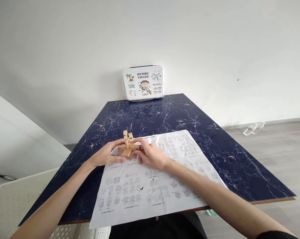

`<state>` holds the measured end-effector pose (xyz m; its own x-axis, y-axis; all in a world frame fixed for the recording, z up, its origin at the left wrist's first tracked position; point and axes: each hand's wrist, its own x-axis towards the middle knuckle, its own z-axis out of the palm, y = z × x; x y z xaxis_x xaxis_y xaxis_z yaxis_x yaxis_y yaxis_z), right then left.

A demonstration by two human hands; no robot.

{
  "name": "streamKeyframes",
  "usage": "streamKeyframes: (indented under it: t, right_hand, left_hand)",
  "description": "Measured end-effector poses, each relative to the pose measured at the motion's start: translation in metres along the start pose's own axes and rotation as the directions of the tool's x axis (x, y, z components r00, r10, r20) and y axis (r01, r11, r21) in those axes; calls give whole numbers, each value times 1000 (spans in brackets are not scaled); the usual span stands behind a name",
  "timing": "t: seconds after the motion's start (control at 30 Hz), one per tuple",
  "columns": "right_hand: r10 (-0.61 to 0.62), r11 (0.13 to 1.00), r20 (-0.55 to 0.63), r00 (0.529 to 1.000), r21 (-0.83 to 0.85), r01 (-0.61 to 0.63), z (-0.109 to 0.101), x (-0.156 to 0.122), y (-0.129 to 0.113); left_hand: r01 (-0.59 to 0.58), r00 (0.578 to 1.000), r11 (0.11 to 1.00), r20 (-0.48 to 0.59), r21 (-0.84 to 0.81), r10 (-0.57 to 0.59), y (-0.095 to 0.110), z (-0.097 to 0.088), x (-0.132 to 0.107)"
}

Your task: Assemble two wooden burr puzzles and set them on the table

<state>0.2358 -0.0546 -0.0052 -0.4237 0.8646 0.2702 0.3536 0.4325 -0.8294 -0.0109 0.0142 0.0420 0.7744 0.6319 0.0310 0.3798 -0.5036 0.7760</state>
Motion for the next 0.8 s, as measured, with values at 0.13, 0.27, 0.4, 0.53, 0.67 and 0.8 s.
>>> streamKeyframes:
  t: [0.13, 0.27, 0.4, 0.53, 0.67, 0.8]
  right_hand:
    - [9, 991, -23, 1000, 133, -6, 4, 2, 6]
    - [72, 881, -58, 996, 472, -36, 4, 9, 12]
    - [213, 747, -145, 966, 662, -66, -7, 15, 17]
    - [343, 669, -318, 884, 744, 8, -27, 18, 26]
    - [468, 656, -515, 719, 747, 109, -47, 19, 36]
    - [625, 613, -571, 533, 781, 118, -59, 20, 44]
  left_hand:
    - [12, 1000, 1000, -14, -1, -12, -4, 2, 1]
    - [8, 987, 1000, -157, -22, -11, -15, 4, 2]
    - [-31, 950, 999, -309, 11, 33, -18, 4, 3]
    - [22, 891, 987, -451, 157, 52, -20, 6, 5]
    - [20, 868, 932, -470, 362, 164, -31, 8, 5]
    - [-37, 903, 880, -361, 473, 232, -36, 2, 2]
